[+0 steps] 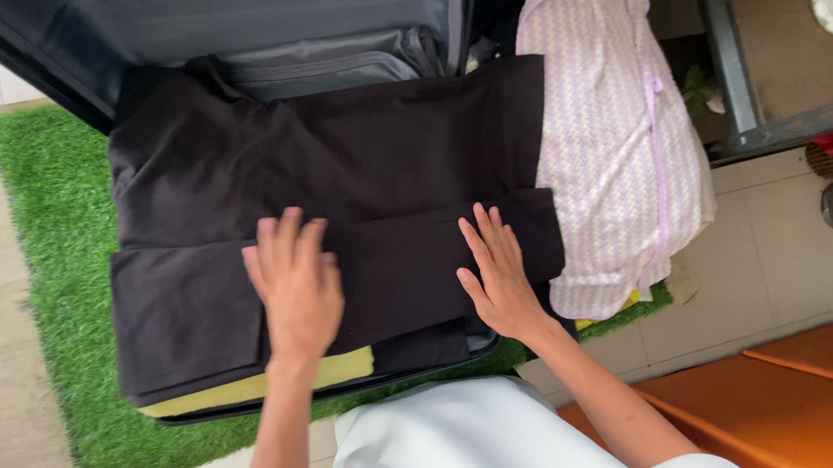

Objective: The person folds a black shirt and a patterned towel by hand and places them into a suitcase.

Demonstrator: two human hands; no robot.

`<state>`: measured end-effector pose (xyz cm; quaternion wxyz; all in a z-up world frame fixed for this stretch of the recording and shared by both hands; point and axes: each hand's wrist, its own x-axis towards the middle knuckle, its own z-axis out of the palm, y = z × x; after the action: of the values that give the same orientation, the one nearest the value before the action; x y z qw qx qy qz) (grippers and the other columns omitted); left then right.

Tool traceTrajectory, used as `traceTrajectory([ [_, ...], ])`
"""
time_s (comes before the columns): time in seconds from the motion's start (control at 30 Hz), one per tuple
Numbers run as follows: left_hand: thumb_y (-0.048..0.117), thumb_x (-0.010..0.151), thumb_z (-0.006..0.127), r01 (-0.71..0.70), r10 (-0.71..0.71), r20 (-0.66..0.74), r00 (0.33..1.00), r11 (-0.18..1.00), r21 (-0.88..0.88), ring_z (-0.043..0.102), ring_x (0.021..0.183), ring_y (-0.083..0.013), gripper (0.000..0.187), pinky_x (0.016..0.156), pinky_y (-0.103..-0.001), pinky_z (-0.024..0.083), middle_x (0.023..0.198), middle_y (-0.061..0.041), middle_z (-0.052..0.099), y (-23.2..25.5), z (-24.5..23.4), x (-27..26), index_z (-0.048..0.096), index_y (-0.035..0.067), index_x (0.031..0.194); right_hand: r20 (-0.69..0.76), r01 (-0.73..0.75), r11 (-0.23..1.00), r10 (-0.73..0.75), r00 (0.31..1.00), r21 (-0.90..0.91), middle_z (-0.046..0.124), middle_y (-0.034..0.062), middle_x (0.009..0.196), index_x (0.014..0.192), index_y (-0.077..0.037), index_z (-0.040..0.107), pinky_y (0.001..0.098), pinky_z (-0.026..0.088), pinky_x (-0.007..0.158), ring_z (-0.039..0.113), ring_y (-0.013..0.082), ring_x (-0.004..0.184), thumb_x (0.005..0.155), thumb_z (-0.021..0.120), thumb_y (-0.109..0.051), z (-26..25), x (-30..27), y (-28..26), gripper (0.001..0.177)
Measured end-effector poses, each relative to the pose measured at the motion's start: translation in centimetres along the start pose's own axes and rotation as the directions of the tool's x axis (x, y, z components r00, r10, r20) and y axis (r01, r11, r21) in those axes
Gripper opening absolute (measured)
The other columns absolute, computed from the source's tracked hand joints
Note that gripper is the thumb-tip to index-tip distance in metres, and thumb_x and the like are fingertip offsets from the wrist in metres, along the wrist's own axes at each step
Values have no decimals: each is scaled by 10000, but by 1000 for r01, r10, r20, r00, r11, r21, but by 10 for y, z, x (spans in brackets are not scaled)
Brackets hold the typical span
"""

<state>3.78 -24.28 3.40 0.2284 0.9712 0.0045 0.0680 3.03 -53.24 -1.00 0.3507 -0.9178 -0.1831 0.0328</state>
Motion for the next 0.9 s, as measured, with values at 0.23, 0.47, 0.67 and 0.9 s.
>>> traceTrajectory([
  [0.23,334,1038,542,-143,144,-10,989,985,96,389,1468,-381,452,1200,-576,250,1540,-154,501,67,48,-1,597,128,1437,133,-83,927,140,981,-365,200,110,1703,1613,-113,288,633,-5,1217,103,329,1580,1068,421,-342,-28,-21,72,606],
  [0.47,287,1049,562,-135,134,19,991,989,55,354,1466,-437,394,1183,-590,265,1505,-210,472,61,57,39,610,81,1382,-81,-118,940,97,992,-320,370,123,1596,1449,-114,548,582,94,1222,304,324,1500,1002,600,-274,-63,4,90,478],
  [0.67,198,1076,565,-185,181,-71,981,982,-48,324,1511,-428,336,1227,-590,259,1546,-180,447,50,86,111,561,79,1391,-100,61,954,-94,991,-294,384,157,1604,1492,-114,496,550,173,1215,325,354,1505,997,658,-253,-87,81,125,539],
  [0.9,135,1038,497,-226,227,-20,974,973,43,283,1525,-388,459,1189,-655,184,1590,-132,422,31,112,163,536,87,1493,-98,44,948,-79,992,-314,392,127,1618,1587,-111,394,518,265,1088,393,353,1359,936,750,-322,-104,143,150,772],
])
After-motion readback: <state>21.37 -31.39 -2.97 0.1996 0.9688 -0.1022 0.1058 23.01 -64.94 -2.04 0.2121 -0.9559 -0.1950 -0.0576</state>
